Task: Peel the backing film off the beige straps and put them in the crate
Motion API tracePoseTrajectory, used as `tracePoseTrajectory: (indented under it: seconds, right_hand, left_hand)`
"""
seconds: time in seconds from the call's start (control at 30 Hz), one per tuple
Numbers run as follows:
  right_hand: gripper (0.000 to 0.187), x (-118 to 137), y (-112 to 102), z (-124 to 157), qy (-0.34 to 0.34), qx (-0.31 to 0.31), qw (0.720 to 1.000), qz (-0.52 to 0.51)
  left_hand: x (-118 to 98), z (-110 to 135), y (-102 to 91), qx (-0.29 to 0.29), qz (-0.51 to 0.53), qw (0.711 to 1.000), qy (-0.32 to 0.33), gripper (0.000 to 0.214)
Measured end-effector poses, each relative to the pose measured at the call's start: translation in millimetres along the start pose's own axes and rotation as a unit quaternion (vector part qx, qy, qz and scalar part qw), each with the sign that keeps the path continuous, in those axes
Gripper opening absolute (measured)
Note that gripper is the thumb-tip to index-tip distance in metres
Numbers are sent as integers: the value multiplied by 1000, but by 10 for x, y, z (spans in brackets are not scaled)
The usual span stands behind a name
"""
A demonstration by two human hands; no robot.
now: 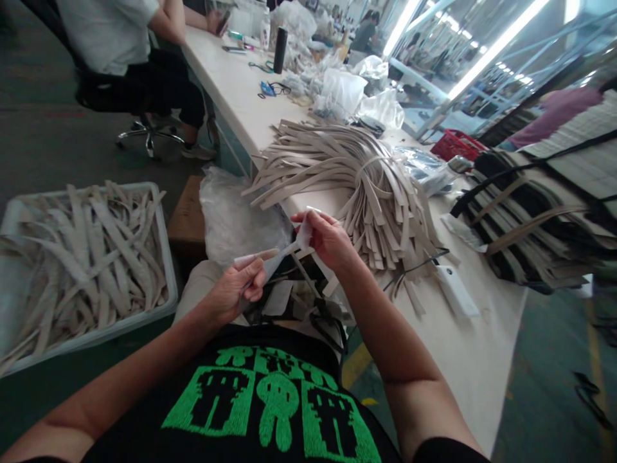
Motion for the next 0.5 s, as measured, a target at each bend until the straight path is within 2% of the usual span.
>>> tracePoseTrajectory:
  seconds: [0.07, 0.13, 0.33, 0.5]
  right_hand:
    - [37, 6, -123, 43, -12, -33, 999, 31]
    - [42, -50, -138, 109, -6, -35, 998, 44]
    - [53, -281, 145, 267, 9, 29, 999, -36]
    - [53, -379, 262, 288, -3, 40, 999, -5]
  left_hand:
    - [-23, 26, 24, 19, 21, 999, -15, 31]
    - [-31, 51, 47, 37, 48, 997, -37, 28]
    - [-16, 132, 92, 67, 179, 974, -121, 3]
    - [2, 236, 130, 56, 256, 951, -164, 14]
Point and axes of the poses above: each hand's wrist, its own z-axis away from the middle knuckle, its own y-axis out of the palm, x = y × z, the point moved 3 cm from there along -z, towards the middle knuckle, and after that the axes turned 15 degrees about z, right-handed, at the moved point
